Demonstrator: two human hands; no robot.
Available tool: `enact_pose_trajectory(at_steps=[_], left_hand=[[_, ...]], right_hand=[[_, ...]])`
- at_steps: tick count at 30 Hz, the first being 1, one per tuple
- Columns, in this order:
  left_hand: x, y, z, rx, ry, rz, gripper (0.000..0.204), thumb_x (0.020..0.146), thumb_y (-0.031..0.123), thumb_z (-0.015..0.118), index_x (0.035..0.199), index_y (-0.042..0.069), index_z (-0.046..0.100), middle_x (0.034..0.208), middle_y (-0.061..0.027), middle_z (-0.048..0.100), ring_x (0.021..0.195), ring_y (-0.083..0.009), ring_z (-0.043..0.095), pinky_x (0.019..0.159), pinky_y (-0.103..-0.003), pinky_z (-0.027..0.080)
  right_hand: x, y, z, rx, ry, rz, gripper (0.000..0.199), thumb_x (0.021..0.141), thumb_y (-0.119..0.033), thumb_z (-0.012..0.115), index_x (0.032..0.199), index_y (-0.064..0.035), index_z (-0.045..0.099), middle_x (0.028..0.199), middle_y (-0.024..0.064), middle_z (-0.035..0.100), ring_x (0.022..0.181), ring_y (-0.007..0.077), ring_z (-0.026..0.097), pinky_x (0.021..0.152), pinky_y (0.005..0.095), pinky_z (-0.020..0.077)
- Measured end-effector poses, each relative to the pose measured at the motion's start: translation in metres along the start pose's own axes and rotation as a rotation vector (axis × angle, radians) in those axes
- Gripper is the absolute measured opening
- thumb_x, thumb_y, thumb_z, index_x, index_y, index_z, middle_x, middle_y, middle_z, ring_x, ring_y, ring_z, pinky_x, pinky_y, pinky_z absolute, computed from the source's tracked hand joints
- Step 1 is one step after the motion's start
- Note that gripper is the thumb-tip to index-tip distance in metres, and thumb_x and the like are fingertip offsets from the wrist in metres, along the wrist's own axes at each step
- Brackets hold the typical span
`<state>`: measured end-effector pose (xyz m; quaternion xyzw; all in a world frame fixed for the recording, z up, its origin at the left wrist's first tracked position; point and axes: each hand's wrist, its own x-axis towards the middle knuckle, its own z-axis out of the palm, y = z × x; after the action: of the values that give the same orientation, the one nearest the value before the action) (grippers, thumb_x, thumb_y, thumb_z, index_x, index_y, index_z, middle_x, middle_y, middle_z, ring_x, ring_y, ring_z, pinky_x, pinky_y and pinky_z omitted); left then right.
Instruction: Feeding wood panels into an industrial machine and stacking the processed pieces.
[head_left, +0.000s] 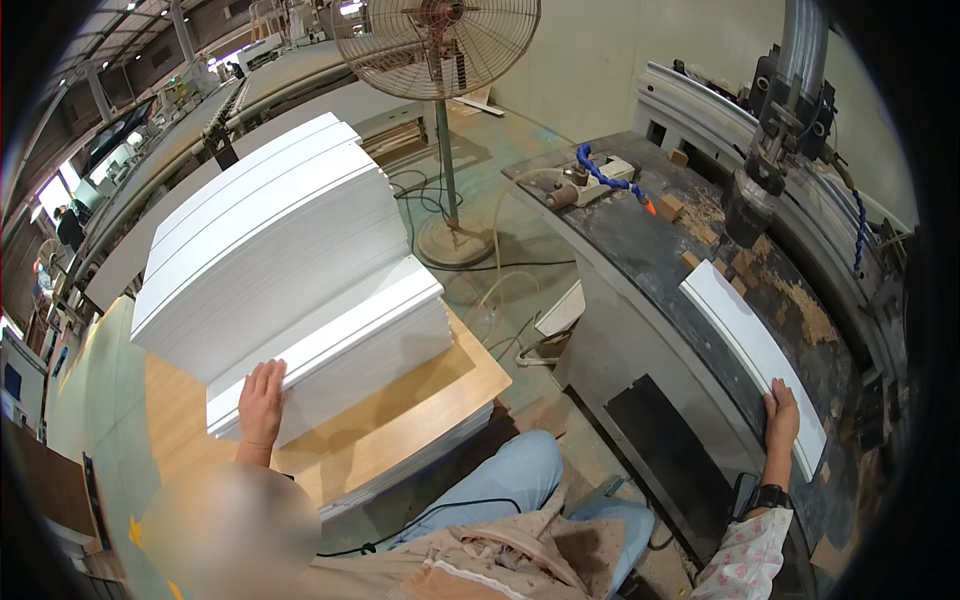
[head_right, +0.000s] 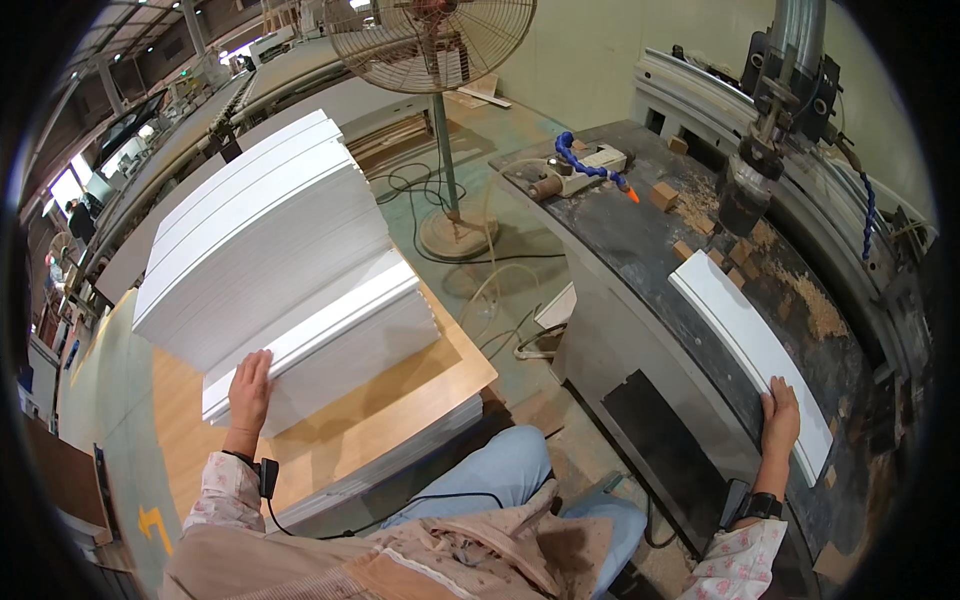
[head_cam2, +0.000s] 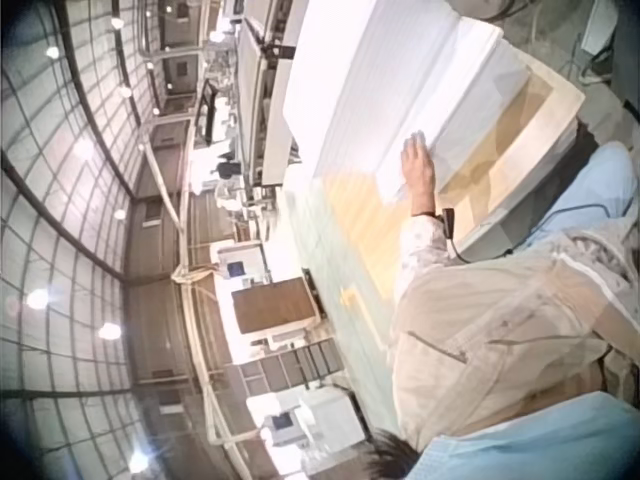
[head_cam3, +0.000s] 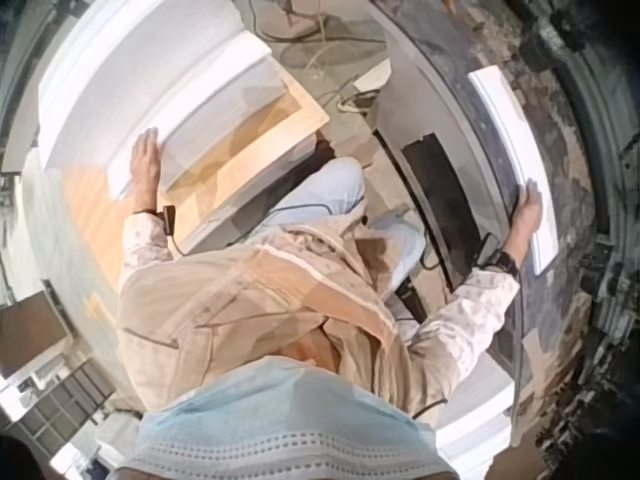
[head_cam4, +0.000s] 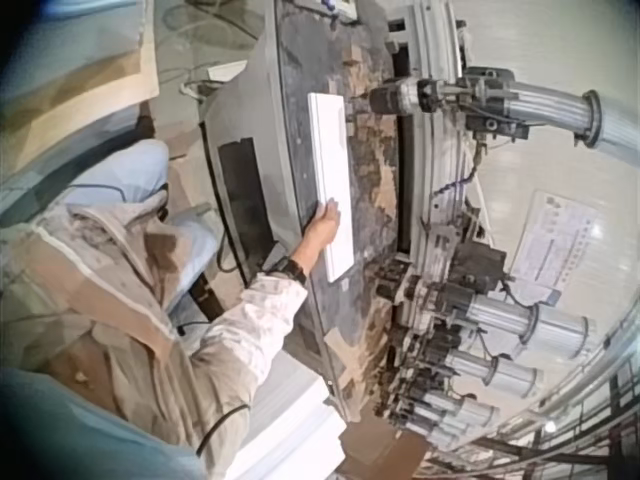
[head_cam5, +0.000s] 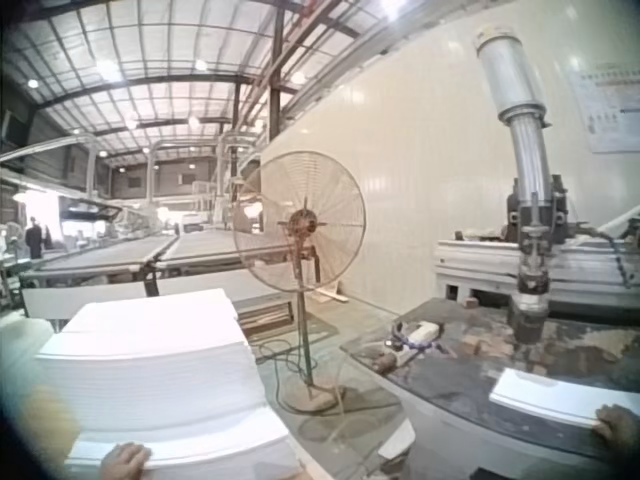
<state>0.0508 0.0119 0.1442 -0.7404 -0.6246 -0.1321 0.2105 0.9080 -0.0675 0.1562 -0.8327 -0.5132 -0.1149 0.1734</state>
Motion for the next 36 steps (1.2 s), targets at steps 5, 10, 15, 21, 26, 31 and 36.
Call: enact_pose_trajectory(at_steps=[5,10,15,21,26,31,36], left_hand=[[-0.014,-0.018,0.024,-0.001,-0.002,-0.039,0.061,0.081,0.029,0.072,0.136,0.012,0.051,0.132,-0.0114,0.056,0.120,-0.0382,0.051,0.097,-0.050,0.045],[-0.009,-0.017,0.037,0.018,0.024,-0.023,0.060,0.080,0.028,0.072,0.134,0.011,0.053,0.133,-0.0119,0.055,0.121,-0.0381,0.050,0.101,-0.048,0.042],[-0.015,-0.018,0.075,-0.116,0.147,-0.016,0.052,0.081,0.004,0.067,0.132,0.005,0.054,0.135,-0.0139,0.054,0.129,-0.0383,0.046,0.111,-0.051,0.032],[0.098,0.233,0.057,-0.648,0.281,0.437,0.054,0.076,0.005,0.069,0.128,0.003,0.057,0.131,-0.0168,0.054,0.127,-0.0394,0.047,0.110,-0.053,0.031],[0.162,0.519,-0.015,-0.921,0.182,1.047,0.064,0.074,0.023,0.078,0.131,0.011,0.054,0.134,-0.0132,0.049,0.132,-0.0356,0.040,0.110,-0.058,0.028],[0.189,0.631,-0.033,-0.736,0.035,1.164,0.088,0.072,0.050,0.078,0.143,0.013,0.042,0.148,-0.0106,0.039,0.140,-0.0338,0.031,0.115,-0.056,0.021],[0.193,0.659,-0.027,-0.777,-0.040,1.144,0.095,0.066,0.056,0.079,0.144,0.014,0.042,0.148,-0.0092,0.040,0.140,-0.0307,0.032,0.117,-0.052,0.021]], right_hand=[[0.000,-0.004,0.002,0.026,-0.008,0.045,0.038,0.089,-0.015,0.065,0.126,-0.0075,0.062,0.134,0.0166,0.057,0.128,0.0381,0.049,0.105,0.0417,0.0399],[-0.005,0.003,-0.006,0.037,-0.005,0.043,0.038,0.087,-0.015,0.066,0.124,-0.0059,0.063,0.130,0.0173,0.059,0.126,0.0375,0.051,0.106,0.0414,0.0396],[-0.007,0.002,0.002,0.070,0.008,0.066,0.046,0.085,-0.024,0.067,0.126,-0.0051,0.058,0.125,0.0168,0.060,0.120,0.0341,0.053,0.103,0.0409,0.0420],[0.006,-0.025,0.007,0.025,0.177,-0.018,0.043,0.082,-0.035,0.069,0.114,-0.0074,0.063,0.118,0.0154,0.064,0.117,0.0394,0.055,0.099,0.0462,0.0433],[-0.025,0.010,-0.007,-0.067,0.215,0.092,0.041,0.081,-0.038,0.070,0.113,-0.0122,0.067,0.119,0.0063,0.066,0.115,0.0328,0.056,0.097,0.0509,0.0414],[-0.037,0.016,-0.020,-0.020,0.156,0.194,0.040,0.082,-0.041,0.069,0.114,-0.0168,0.068,0.127,0.0015,0.063,0.125,0.0323,0.050,0.102,0.0564,0.0367],[-0.049,0.023,-0.027,-0.095,0.118,0.236,0.044,0.084,-0.038,0.068,0.121,-0.0152,0.061,0.132,0.0054,0.059,0.127,0.0339,0.049,0.104,0.0542,0.0373]])
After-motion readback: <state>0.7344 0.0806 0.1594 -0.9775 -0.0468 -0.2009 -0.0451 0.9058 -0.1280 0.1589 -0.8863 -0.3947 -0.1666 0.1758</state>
